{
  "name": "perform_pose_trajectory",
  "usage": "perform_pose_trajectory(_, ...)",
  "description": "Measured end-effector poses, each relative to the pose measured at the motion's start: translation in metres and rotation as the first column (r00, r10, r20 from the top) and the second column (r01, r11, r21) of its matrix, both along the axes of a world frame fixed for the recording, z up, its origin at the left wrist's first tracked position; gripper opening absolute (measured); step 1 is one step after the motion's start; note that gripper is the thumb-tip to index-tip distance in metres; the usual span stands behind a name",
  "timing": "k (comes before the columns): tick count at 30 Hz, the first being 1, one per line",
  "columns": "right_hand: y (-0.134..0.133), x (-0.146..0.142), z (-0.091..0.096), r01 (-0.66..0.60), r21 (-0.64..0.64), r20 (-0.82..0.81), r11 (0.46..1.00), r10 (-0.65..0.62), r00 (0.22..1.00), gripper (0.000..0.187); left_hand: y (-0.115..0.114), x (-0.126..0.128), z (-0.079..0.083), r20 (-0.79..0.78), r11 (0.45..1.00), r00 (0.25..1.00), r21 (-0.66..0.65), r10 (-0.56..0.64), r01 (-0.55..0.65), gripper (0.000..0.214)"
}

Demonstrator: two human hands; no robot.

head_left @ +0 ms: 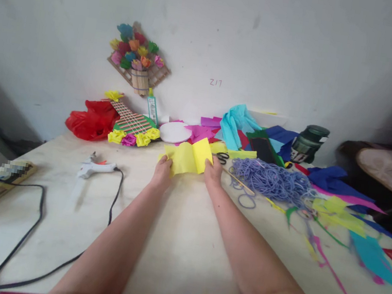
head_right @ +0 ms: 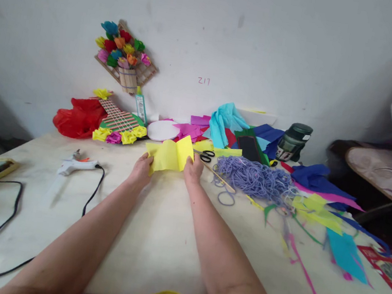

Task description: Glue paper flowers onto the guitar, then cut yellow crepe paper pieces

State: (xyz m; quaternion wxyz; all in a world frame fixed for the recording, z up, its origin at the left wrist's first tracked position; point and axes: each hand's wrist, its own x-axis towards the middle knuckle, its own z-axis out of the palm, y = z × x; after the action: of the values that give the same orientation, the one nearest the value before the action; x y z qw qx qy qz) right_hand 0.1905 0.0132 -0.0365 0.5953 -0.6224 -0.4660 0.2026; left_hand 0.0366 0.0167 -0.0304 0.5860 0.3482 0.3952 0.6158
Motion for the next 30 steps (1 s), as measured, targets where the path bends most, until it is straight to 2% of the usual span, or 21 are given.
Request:
perform_pose_trajectory(3, 0.003, 0.000, -0.002, -0.026, 0.042, -0.119, 0.999, 0.031, 0.992, 0.027, 0.000, 0.000, 0.001, -0.023, 1.000, 1.000, -0.001, 0.010, -0.010, 0.021)
perform_pose_trajectory(8, 0.006, 0.003, -0.004, 0.035, 0.043, -0.288, 0.998, -0.021, 0.957, 0.028, -0.005, 0.000, 0.007, -0.070, 0.997, 0.996, -0.043, 0.060, -0.063, 0.016)
perform_pose_trajectory(14, 0.007, 0.006, -0.001, 0.084, 0.032, -0.487, 0.996, -0.058, 0.871, 0.028, 0.005, -0.013, -0.004, -0.201, 0.974, 0.956, 0.109, 0.216, -0.197, 0.012)
perform_pose_trajectory(17, 0.007, 0.006, 0.001, 0.087, 0.034, -0.532, 0.996, -0.055, 0.845, 0.026, 0.011, -0.019, -0.010, -0.283, 0.949, 0.908, 0.146, 0.310, -0.278, 0.016)
perform_pose_trajectory(19, 0.007, 0.005, 0.002, 0.082, 0.053, -0.565, 0.995, -0.037, 0.824, 0.024, 0.011, -0.020, -0.008, -0.300, 0.944, 0.897, 0.155, 0.324, -0.290, 0.018)
perform_pose_trajectory(22, 0.006, 0.006, 0.006, 0.042, 0.089, -0.653, 0.995, 0.026, 0.757, 0.025, 0.006, -0.020, 0.001, -0.251, 0.951, 0.923, 0.173, 0.293, -0.255, 0.022)
perform_pose_trajectory(24, 0.006, 0.008, 0.010, -0.011, 0.117, -0.726, 0.993, 0.094, 0.681, 0.025, 0.003, -0.020, 0.008, -0.155, 0.955, 0.953, 0.189, 0.260, -0.229, 0.029)
perform_pose_trajectory(27, 0.004, 0.013, 0.014, -0.069, 0.165, -0.801, 0.984, 0.174, 0.573, 0.022, 0.003, -0.024, 0.014, -0.038, 0.966, 0.974, 0.145, 0.223, -0.216, 0.039)
perform_pose_trajectory(30, 0.003, 0.018, 0.016, -0.064, 0.190, -0.826, 0.980, 0.195, 0.529, 0.019, 0.006, -0.032, 0.012, -0.092, 0.948, 0.950, 0.147, 0.297, -0.282, 0.031)
